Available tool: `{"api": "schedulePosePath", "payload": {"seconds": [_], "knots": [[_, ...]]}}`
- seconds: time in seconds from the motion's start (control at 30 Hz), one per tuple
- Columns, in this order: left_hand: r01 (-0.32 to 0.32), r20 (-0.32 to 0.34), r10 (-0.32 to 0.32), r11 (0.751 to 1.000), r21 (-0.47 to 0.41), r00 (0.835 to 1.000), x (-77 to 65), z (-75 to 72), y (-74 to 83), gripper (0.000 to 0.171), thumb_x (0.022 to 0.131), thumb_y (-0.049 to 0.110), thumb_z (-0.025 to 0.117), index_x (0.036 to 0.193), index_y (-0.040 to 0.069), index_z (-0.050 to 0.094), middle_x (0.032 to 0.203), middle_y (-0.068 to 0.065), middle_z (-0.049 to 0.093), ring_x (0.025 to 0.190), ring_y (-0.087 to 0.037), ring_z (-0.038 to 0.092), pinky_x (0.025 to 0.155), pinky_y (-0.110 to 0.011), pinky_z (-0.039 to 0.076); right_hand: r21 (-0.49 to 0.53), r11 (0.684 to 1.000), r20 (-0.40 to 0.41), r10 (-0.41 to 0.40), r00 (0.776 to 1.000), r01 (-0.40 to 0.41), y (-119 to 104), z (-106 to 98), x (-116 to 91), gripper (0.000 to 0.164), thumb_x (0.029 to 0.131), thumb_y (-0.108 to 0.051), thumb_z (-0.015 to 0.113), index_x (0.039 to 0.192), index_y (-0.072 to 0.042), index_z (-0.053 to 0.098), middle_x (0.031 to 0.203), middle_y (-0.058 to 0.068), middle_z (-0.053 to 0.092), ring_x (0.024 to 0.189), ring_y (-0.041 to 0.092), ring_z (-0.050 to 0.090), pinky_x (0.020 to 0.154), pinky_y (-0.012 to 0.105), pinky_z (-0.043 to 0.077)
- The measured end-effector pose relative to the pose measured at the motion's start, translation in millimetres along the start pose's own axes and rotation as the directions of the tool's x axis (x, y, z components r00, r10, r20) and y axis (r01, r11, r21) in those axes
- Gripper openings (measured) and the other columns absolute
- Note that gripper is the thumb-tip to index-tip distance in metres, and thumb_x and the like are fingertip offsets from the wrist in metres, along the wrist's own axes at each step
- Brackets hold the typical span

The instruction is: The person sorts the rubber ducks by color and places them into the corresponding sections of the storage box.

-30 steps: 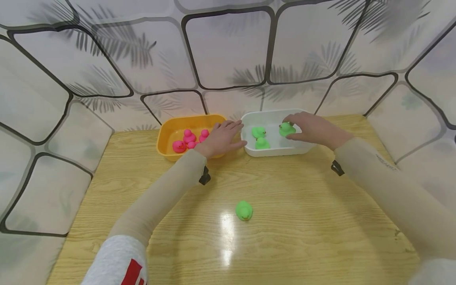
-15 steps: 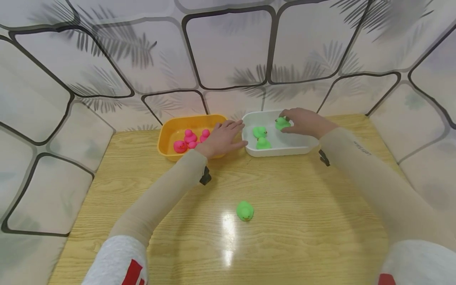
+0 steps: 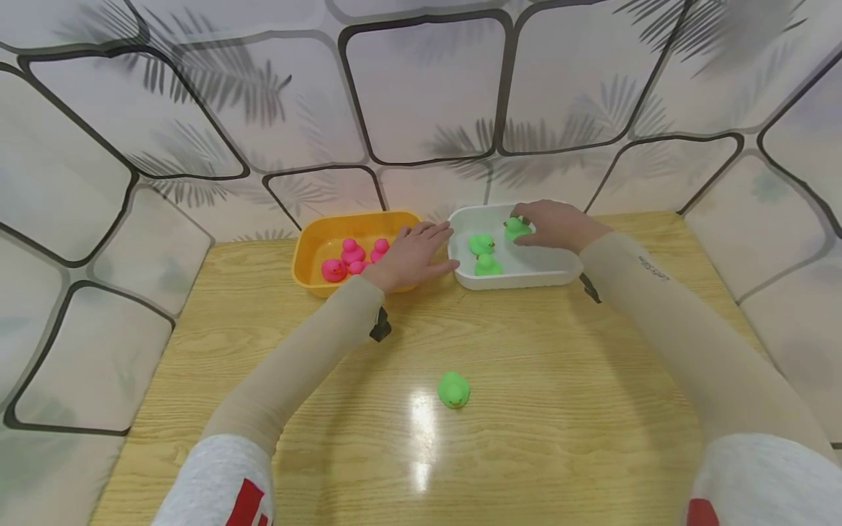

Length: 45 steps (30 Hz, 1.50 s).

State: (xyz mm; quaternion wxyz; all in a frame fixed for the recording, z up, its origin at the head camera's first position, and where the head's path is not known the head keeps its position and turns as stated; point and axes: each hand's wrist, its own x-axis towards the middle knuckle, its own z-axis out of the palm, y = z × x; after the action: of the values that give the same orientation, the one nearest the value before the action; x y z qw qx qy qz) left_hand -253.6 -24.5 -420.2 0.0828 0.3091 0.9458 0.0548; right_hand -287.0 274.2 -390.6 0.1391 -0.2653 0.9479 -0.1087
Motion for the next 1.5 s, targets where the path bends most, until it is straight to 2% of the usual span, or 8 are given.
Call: {"api": "schedulePosePath", "payload": {"seconds": [0.17,0.37,0.67,1.23,1.5], "knots": [[0.003,0.004,-0.003,1.0,-0.003,1.0,1.1,0.6,0.2,0.078,0.106,0.062,0.044,0.165,0.014,0.03,0.172,-0.004,0.024,0.156,-0.027,0.023,0.124,-0.053,0.021,-0.005,1.0,0.004,0.005,1.0,-0.005,1.5,3.6,2.7,0.047,0.098,-0.023,0.073,0.137,0.0,0.059,0.128,0.027,0.066,0.12,0.045,0.061,0.101,0.062,0.047],[0.001,0.008,-0.001,1.0,-0.008,1.0,-0.8,-0.7,1.1,0.078,0.106,0.062,0.043,0.165,0.014,0.03,0.173,-0.004,0.024,0.156,-0.027,0.023,0.124,-0.053,0.021,-0.008,0.999,-0.014,-0.034,0.999,0.034,-2.1,7.8,0.8,0.044,0.097,-0.018,0.074,0.134,0.003,0.06,0.123,0.026,0.068,0.115,0.044,0.064,0.1,0.06,0.048],[0.003,0.011,-0.002,1.0,-0.015,1.0,-1.8,-1.1,0.7,0.077,0.106,0.061,0.045,0.165,0.014,0.029,0.173,-0.004,0.023,0.156,-0.027,0.023,0.124,-0.053,0.021,-0.001,0.999,-0.034,-0.041,0.999,0.041,-3.4,4.9,-6.5,0.042,0.1,-0.015,0.07,0.135,0.004,0.06,0.126,0.026,0.066,0.117,0.045,0.062,0.099,0.06,0.048],[-0.004,0.006,0.004,1.0,-0.027,1.0,1.1,0.6,-2.4,0.077,0.106,0.061,0.045,0.166,0.014,0.028,0.173,-0.004,0.022,0.156,-0.027,0.022,0.125,-0.055,0.019,0.034,0.997,-0.115,-0.069,0.991,0.074,-6.2,4.1,-38.6,0.042,0.099,-0.016,0.072,0.135,0.004,0.062,0.129,0.023,0.065,0.12,0.041,0.059,0.1,0.058,0.047],[-0.008,0.005,0.008,1.0,-0.029,1.0,1.4,2.0,-2.9,0.077,0.106,0.06,0.045,0.166,0.013,0.028,0.173,-0.004,0.022,0.157,-0.028,0.022,0.125,-0.055,0.019,0.035,0.994,-0.151,-0.1,0.983,0.106,-16.2,5.6,-56.1,0.041,0.099,-0.017,0.073,0.134,0.003,0.064,0.134,0.02,0.065,0.125,0.039,0.058,0.103,0.057,0.047]]}}
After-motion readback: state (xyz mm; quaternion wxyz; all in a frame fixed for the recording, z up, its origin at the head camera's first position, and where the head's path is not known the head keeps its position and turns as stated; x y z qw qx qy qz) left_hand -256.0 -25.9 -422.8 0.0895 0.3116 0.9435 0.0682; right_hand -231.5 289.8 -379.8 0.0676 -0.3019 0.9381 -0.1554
